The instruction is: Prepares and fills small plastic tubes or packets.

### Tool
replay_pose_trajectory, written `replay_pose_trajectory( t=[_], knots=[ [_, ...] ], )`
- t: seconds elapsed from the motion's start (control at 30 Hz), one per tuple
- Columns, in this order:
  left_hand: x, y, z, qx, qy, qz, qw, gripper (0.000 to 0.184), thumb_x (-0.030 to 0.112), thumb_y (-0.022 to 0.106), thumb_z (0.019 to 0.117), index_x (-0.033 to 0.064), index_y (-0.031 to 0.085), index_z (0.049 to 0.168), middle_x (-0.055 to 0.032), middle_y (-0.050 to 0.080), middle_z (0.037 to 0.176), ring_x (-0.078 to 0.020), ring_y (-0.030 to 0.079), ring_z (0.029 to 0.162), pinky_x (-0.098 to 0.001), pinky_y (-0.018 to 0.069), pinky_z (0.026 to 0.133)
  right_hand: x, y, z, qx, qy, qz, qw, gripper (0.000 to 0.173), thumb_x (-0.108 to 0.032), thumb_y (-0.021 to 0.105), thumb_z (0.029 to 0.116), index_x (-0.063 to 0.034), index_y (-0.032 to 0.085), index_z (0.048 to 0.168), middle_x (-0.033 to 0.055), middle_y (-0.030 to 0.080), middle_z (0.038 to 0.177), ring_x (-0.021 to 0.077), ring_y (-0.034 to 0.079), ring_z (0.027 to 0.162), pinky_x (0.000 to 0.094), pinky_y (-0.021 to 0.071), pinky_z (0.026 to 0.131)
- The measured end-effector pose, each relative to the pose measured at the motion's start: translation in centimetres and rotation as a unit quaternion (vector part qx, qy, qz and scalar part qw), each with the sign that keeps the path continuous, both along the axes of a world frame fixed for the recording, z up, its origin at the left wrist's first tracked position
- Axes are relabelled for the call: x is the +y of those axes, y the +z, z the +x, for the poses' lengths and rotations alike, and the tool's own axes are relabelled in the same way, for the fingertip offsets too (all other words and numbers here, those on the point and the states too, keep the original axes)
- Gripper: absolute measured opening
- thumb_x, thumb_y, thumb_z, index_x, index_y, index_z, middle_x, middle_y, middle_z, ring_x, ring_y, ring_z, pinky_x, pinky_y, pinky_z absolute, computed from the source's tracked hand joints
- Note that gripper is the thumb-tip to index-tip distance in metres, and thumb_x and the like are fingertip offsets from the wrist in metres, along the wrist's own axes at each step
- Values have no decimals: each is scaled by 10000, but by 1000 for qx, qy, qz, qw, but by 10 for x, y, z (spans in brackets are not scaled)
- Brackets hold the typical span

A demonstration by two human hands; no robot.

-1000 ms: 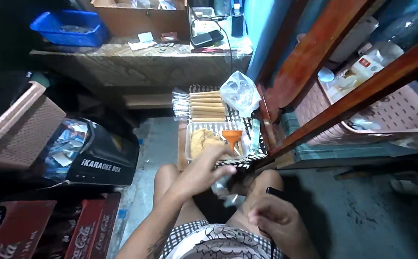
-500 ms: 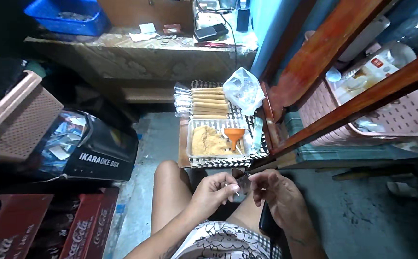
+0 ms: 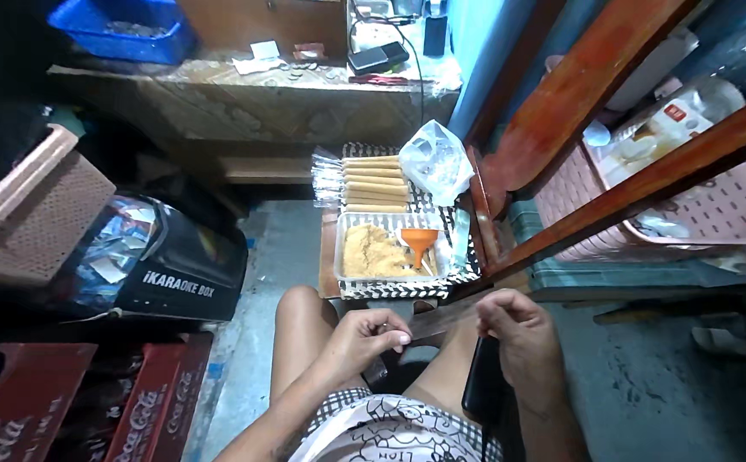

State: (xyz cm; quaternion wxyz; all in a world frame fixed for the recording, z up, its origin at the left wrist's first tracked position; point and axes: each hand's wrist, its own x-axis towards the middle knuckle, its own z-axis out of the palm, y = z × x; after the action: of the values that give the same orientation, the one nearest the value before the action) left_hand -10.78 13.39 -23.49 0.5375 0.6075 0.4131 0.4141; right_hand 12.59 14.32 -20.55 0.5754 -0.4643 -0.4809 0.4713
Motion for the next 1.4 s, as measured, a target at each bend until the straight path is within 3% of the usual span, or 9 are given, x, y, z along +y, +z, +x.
replay_pose_trajectory(
  t=[0.27,0.5,0.63,0.7,0.77,0.97,1.17,1.27,1.4],
  knots=[
    [15,0,-49,44,131,-51,989,69,62,691,891,115,735,897,134,692,789,61,605,696,-138,499,654,-6,-3,27,19,-76,-33,996,229,38,560,960,-122,679,846,-75,691,703,11,635,578,166,561,570],
    [26,-3,-38,-244,296,-129,914,219,-45,553,959,94,688,855,-7,684,774,-76,638,687,-238,562,701,-21,-28,20,62,-14,-141,988,230,36,540,959,-112,667,838,-44,699,703,38,649,574,194,575,569],
    [30,1,-22,-315,290,-107,898,269,-6,408,1025,123,616,913,-47,737,900,-116,699,759,-268,585,751,-39,-51,6,-142,171,-275,935,23,-1,620,931,6,639,921,20,667,750,85,648,631,258,580,628],
    [29,6,-15,-294,275,-100,910,240,-53,426,1009,116,578,933,-28,728,823,-107,707,720,-261,601,732,-35,-56,3,-307,287,-284,862,227,-84,666,960,65,665,1131,163,691,992,238,679,842,415,573,796],
    [26,7,-10,-245,242,-85,935,199,-86,495,973,84,595,949,-10,720,764,-82,691,668,-227,587,675,-28,-52,1,-358,297,-227,856,345,-145,688,959,62,646,1231,231,683,1137,342,685,979,518,556,877],
    [12,7,5,-78,192,-25,978,238,-66,647,911,17,590,1126,34,719,757,-42,681,655,-210,582,675,7,-21,-30,-300,205,58,930,456,-261,663,948,29,656,1300,159,698,1181,140,684,881,263,565,719],
    [2,2,3,-9,152,42,987,562,-24,680,905,-52,462,1422,38,735,841,11,672,701,-163,566,689,28,-1,-62,-127,269,-100,949,156,-76,675,944,13,701,1069,15,699,941,7,644,778,178,548,736],
    [1,-2,0,-3,145,53,988,602,-23,681,899,-52,442,1452,33,729,830,13,661,693,-160,560,687,28,-3,-66,-83,229,-92,966,43,13,679,899,-21,699,881,-29,692,800,-1,645,719,167,550,702],
    [1,-7,1,1,136,44,990,584,-9,687,902,-47,462,1439,37,726,821,18,655,681,-153,553,679,27,-6,-64,-89,205,-75,972,58,17,683,887,-31,703,860,-39,687,776,-18,631,697,152,537,685]
  ],
)
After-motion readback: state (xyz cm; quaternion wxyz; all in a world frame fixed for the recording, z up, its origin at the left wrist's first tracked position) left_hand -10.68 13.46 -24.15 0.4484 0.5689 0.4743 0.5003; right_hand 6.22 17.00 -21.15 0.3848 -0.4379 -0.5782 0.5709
